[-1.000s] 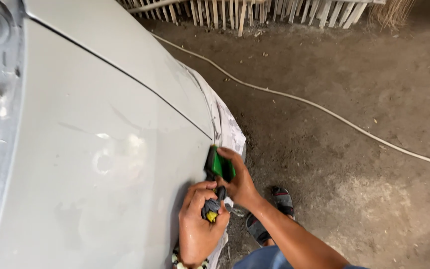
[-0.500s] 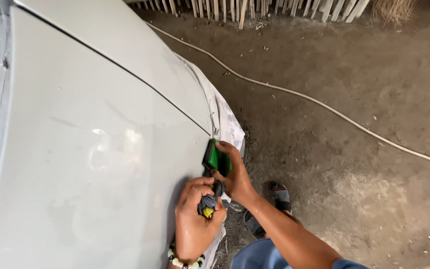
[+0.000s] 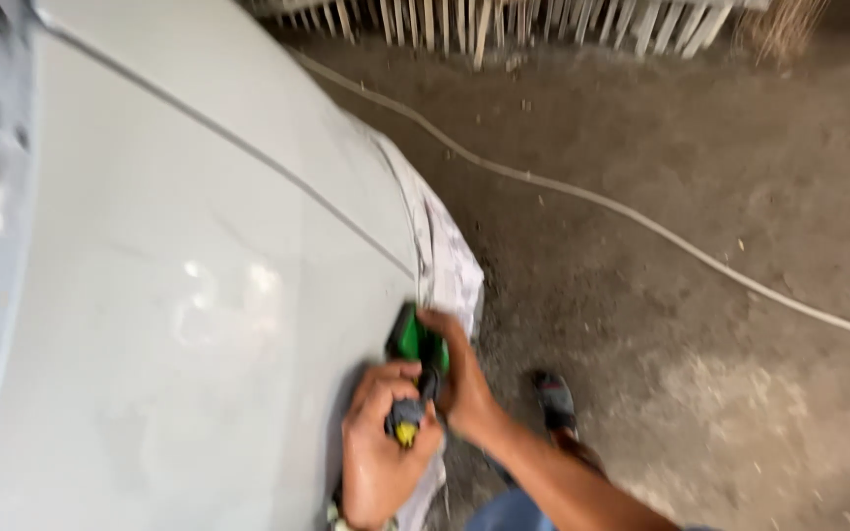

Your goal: The person sands the surface of a white car door using a green sanding block and a yellow cloth. They repeatedly rub the block over the panel and wipe the area with the cloth to remove dust.

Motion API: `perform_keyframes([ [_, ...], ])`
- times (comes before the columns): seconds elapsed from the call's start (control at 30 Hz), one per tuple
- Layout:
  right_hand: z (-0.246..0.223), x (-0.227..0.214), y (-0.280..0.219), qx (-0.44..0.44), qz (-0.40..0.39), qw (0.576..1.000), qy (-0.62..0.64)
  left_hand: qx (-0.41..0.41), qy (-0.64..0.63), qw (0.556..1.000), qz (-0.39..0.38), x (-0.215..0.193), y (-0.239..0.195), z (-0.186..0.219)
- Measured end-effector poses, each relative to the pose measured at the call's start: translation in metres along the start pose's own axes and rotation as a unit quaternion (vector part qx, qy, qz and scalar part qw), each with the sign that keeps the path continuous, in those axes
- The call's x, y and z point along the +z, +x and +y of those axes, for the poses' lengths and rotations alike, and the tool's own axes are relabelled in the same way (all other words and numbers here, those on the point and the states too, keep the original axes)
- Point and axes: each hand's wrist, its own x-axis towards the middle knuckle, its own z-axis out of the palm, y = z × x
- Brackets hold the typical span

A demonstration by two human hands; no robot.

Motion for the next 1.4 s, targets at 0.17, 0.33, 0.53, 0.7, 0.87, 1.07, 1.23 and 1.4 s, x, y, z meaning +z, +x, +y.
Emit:
perform_keyframes([
  [0.17,-0.013,-0.003,-0.007,0.057,-0.018,0.998,-0.028,-0.036,-0.010,0.999,0.001,0.000,-0.009,0.009],
  [0.33,-0.023,-0.001,0.016,0.003,-0.013,0.999,-0.050,-0.025,-0.001,1.000,0.006,0.001,0.003,0.000],
  [0.53,-0.031,-0.004,0.001,-0.065,-0.029,0.992,-0.102,0.036,0.005,0.999,0.033,-0.006,-0.003,0.005],
  [0.7,-0.024,-0.017,0.016,0.074,0.011,0.992,-0.106,-0.014,0.011,0.999,0.051,-0.016,-0.037,0.005],
  [0.87,-0.034,-0.007,0.020,0.183,0.002,0.982,-0.041,-0.035,-0.031,0.995,0.084,-0.022,-0.050,0.002],
  [1.07,0.000,-0.026,0.029,0.146,-0.009,0.985,-0.087,-0.021,0.042,0.993,0.105,-0.023,-0.036,0.023],
  [1.23,-0.005,-0.025,0.044,0.243,-0.013,0.969,0.034,-0.040,0.051,0.990,0.126,-0.016,-0.026,0.029],
  [1.4,-0.010,-0.015,0.042,0.051,-0.004,0.994,-0.099,-0.108,0.015,0.982,0.156,-0.006,-0.026,0.030],
])
